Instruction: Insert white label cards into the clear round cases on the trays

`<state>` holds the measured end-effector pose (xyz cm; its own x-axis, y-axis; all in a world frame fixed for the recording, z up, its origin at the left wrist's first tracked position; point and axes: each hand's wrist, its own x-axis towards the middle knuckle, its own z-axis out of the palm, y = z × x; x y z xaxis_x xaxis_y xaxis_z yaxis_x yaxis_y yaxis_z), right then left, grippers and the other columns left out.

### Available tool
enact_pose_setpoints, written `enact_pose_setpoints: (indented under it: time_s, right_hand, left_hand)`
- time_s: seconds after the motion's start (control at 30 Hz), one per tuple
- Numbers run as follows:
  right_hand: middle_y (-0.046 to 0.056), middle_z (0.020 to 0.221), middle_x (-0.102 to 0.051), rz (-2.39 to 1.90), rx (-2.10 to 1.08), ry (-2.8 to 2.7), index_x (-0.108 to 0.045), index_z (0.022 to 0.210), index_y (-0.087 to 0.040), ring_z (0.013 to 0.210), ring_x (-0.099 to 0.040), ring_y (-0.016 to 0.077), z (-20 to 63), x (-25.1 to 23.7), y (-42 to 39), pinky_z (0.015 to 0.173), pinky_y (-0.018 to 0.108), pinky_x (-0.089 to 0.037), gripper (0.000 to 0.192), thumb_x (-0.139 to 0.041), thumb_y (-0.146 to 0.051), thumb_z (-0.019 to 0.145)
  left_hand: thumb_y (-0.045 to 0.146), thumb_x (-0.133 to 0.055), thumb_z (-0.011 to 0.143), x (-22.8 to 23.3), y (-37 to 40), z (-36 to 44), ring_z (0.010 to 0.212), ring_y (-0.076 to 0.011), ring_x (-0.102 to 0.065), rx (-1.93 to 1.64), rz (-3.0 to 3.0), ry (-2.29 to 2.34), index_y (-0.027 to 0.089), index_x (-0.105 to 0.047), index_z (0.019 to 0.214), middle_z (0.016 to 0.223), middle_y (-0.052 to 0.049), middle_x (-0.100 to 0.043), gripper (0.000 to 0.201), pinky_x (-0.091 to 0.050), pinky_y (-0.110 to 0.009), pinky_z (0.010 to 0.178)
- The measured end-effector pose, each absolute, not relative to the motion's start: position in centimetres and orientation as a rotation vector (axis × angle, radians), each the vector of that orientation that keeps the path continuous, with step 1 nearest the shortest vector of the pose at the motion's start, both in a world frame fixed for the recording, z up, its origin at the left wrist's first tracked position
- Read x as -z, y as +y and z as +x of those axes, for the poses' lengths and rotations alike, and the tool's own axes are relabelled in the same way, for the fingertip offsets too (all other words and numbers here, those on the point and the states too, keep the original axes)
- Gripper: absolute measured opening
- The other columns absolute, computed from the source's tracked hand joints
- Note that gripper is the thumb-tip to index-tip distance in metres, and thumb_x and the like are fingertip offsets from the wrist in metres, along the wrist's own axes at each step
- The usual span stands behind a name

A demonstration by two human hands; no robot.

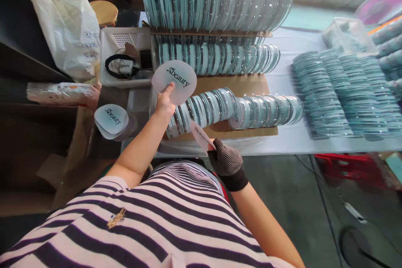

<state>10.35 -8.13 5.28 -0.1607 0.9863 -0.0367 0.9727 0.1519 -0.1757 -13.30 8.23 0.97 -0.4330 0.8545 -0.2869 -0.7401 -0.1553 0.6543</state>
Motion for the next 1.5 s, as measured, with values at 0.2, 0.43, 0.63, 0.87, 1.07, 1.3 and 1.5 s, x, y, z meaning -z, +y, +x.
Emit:
enact_pose_setpoints:
  time_s: [0.2, 0.43, 0.63, 0.87, 1.07, 1.3, 1.5]
  right_hand:
    - [0.011, 0.097, -0.075, -2.055, -0.312, -2.484, -0.064, 0.121, -0.02, 0.081, -0.068, 0.021, 5.4, -2.4, -5.1, 0.061, 0.026, -0.034, 0.037, -0.041, -0.037, 0.098]
    - [0.009, 0.094, -0.074, -1.996, -0.361, -2.489, -0.056, 0.122, -0.018, 0.08, -0.07, 0.022, 2.9, -1.8, -1.6, 0.061, 0.028, -0.034, 0.039, -0.037, -0.045, 0.1]
    - [0.011, 0.1, -0.074, -2.043, -0.333, -2.453, -0.061, 0.116, -0.018, 0.081, -0.069, 0.0215, 3.4, -1.6, -2.1, 0.063, 0.026, -0.035, 0.036, -0.035, -0.037, 0.101]
    - [0.016, 0.105, -0.074, -1.906, -0.414, -2.562, -0.064, 0.125, -0.018, 0.096, -0.069, 0.0229, 2.8, 1.2, -0.4, 0.075, 0.027, -0.042, 0.04, -0.034, -0.032, 0.103]
    - [0.01, 0.083, -0.072, -1.713, -1.262, -2.088, -0.057, 0.129, -0.017, 0.07, -0.068, 0.0179, 2.4, 1.1, -0.4, 0.065, 0.026, -0.049, 0.037, -0.047, -0.032, 0.096]
    - [0.009, 0.078, -0.072, -1.771, -0.979, -2.191, -0.07, 0.102, -0.017, 0.072, -0.068, 0.0199, 3.0, -3.4, 3.0, 0.064, 0.027, -0.051, 0.035, -0.049, -0.043, 0.093]
    - [0.018, 0.145, -0.052, -1.443, -0.189, -2.173, -0.038, 0.151, -0.012, 0.135, -0.048, 0.0274, 3.5, -7.1, 6.6, 0.106, 0.044, -0.045, 0.064, -0.044, -0.043, 0.095]
  left_hand:
    - [0.026, -0.085, 0.074, -0.3, 8.2, -13.0, 0.125, -0.0276, -0.062, -1.797, 0.207, 0.846, 0.022, -0.066, 0.128, 0.134, -0.011, -0.066, 0.057, -0.045, -0.048, 0.112]
    - [0.026, -0.088, 0.07, 0.1, 8.4, -13.1, 0.122, -0.0266, -0.063, -1.839, 0.215, 0.85, 0.019, -0.068, 0.122, 0.128, -0.011, -0.069, 0.057, -0.049, -0.046, 0.107]
    - [0.023, -0.088, 0.068, 0.3, 8.8, -13.3, 0.121, -0.0283, -0.064, -1.849, 0.19, 0.841, 0.019, -0.068, 0.122, 0.129, -0.013, -0.069, 0.057, -0.05, -0.048, 0.105]
    - [0.021, -0.085, 0.072, 0.2, 8.7, -13.2, 0.119, -0.0293, -0.065, -1.821, 0.179, 0.83, 0.016, -0.068, 0.12, 0.128, -0.014, -0.069, 0.05, -0.05, -0.049, 0.105]
    - [0.023, -0.088, 0.069, 0.3, 8.3, -12.8, 0.121, -0.026, -0.064, -1.861, 0.212, 0.895, 0.019, -0.068, 0.12, 0.127, -0.01, -0.07, 0.054, -0.048, -0.045, 0.108]
    - [0.026, -0.09, 0.065, 0.2, 8.4, -12.0, 0.121, -0.0297, -0.064, -1.9, 0.228, 0.996, 0.017, -0.074, 0.105, 0.115, -0.01, -0.074, 0.043, -0.047, -0.047, 0.109]
    - [0.03, -0.089, 0.064, -1.1, 6.2, -11.4, 0.114, -0.0314, -0.068, -1.86, 0.317, 1.029, 0.016, -0.075, 0.098, 0.107, -0.01, -0.076, 0.039, -0.051, -0.048, 0.106]
